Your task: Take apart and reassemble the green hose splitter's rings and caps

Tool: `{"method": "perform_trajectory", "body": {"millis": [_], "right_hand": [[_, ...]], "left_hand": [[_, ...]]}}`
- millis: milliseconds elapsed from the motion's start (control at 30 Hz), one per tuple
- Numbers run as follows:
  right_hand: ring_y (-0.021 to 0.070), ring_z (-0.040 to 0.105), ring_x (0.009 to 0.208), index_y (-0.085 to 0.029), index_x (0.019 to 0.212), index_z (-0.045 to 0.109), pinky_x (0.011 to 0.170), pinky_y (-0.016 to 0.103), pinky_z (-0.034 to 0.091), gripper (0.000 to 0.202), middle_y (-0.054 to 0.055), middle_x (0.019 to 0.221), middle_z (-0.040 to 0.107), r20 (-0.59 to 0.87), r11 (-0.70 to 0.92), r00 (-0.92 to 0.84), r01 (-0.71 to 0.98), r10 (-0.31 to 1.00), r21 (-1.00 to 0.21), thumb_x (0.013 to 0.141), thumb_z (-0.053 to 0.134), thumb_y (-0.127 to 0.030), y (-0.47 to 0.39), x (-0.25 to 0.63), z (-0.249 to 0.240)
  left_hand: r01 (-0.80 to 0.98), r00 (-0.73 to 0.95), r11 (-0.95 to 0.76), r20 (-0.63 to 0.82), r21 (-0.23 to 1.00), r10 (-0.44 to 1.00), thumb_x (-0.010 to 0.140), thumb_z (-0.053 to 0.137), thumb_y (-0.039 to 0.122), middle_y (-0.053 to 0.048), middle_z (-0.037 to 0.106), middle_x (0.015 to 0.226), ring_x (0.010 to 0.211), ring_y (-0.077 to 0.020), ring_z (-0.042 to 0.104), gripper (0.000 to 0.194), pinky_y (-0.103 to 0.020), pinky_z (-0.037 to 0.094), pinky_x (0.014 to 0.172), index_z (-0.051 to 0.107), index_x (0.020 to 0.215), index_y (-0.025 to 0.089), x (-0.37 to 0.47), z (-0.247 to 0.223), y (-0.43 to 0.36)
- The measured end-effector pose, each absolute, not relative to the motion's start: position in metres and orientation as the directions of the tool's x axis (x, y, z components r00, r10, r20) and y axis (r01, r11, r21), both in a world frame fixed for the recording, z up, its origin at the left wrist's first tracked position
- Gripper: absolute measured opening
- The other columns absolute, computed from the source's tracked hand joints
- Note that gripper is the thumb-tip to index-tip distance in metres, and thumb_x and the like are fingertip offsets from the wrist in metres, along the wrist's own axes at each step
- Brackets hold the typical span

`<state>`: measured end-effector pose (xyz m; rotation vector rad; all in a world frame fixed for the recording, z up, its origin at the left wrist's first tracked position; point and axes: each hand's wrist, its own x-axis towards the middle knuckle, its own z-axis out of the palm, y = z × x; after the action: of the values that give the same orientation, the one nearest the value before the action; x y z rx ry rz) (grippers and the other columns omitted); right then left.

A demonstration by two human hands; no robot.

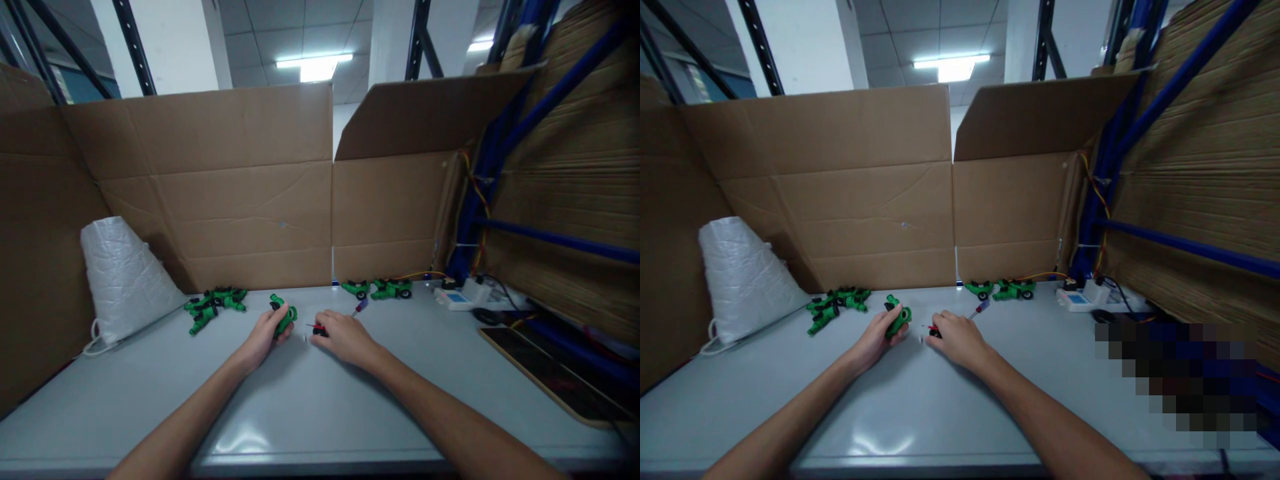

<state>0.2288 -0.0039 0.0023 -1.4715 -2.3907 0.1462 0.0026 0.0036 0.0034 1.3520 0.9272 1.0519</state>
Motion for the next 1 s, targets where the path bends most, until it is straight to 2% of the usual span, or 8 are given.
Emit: {"method": "perform_trajectory", "body": {"millis": [133,233,300,467,633,833,1000], "right_hand": [[0.0252,0.070,0.096,-0.023,0.105,0.066,0.074,0.030,0.040,0.033,0.008,0.109,0.074,0.293,0.456,-0.375,0.841,0.879,-0.292,0.101,0.061,-0.055,-0.002,0.230,0.003],[0.0222,0.069,0.092,-0.022,0.101,0.063,0.074,0.029,0.039,0.031,0.007,0.101,0.074,0.398,0.472,-0.338,0.825,0.853,-0.312,0.111,0.044,-0.044,-0.001,0.229,0.005],[0.0206,0.068,0.089,-0.023,0.099,0.061,0.075,0.029,0.039,0.031,0.005,0.097,0.073,0.447,0.513,-0.350,0.796,0.824,-0.322,0.113,0.037,-0.037,-0.003,0.227,0.007],[0.0210,0.064,0.091,-0.022,0.099,0.061,0.080,0.030,0.042,0.030,0.006,0.093,0.071,0.486,0.624,-0.454,0.731,0.747,-0.276,0.113,0.036,-0.031,-0.012,0.219,0.008],[0.0227,0.065,0.092,-0.021,0.103,0.064,0.081,0.031,0.044,0.030,0.008,0.093,0.071,0.511,0.652,-0.473,0.714,0.717,-0.255,0.113,0.036,-0.028,-0.020,0.215,0.009],[0.0220,0.068,0.097,-0.024,0.118,0.067,0.084,0.031,0.047,0.030,0.008,0.106,0.075,0.561,0.709,-0.484,0.638,0.672,-0.300,0.112,0.038,-0.028,-0.025,0.215,0.011],[0.0218,0.070,0.091,-0.023,0.116,0.065,0.078,0.030,0.045,0.030,0.008,0.101,0.076,0.561,0.688,-0.452,0.646,0.694,-0.331,0.113,0.037,-0.033,-0.027,0.214,0.012]], "left_hand": [[-0.132,0.373,0.013,0.037,0.991,0.927,0.092,0.063,0.066,0.001,0.051,0.064,0.054,-0.0103,0.041,0.053,-0.025,0.027,0.051,0.053,0.075,0.017,0.004,0.007,-0.001],[-0.135,0.352,0.013,0.035,0.991,0.935,0.091,0.066,0.065,0.001,0.051,0.065,0.054,-0.0104,0.042,0.052,-0.025,0.027,0.052,0.052,0.075,0.018,0.004,0.006,0.001],[-0.139,0.311,0.002,0.041,0.990,0.950,0.089,0.069,0.065,0.001,0.053,0.068,0.056,-0.0104,0.043,0.051,-0.024,0.028,0.053,0.053,0.077,0.018,0.004,0.005,0.003],[-0.207,0.247,0.008,0.045,0.978,0.968,0.084,0.076,0.060,-0.001,0.058,0.075,0.063,-0.0118,0.049,0.048,-0.024,0.034,0.058,0.058,0.081,0.016,0.007,0.007,0.000],[-0.307,0.369,0.134,-0.012,0.942,0.930,0.089,0.071,0.049,-0.002,0.058,0.074,0.064,-0.0131,0.051,0.037,-0.025,0.039,0.060,0.061,0.080,0.015,0.005,0.012,-0.005],[-0.329,0.501,0.303,-0.106,0.894,0.859,0.088,0.067,0.049,0.000,0.049,0.063,0.055,-0.0107,0.044,0.040,-0.023,0.038,0.054,0.065,0.075,0.012,0.002,0.015,-0.006],[-0.333,0.516,0.317,-0.110,0.888,0.850,0.086,0.068,0.050,0.001,0.048,0.064,0.054,-0.0103,0.043,0.038,-0.022,0.037,0.053,0.065,0.078,0.012,0.003,0.018,-0.009]]}}
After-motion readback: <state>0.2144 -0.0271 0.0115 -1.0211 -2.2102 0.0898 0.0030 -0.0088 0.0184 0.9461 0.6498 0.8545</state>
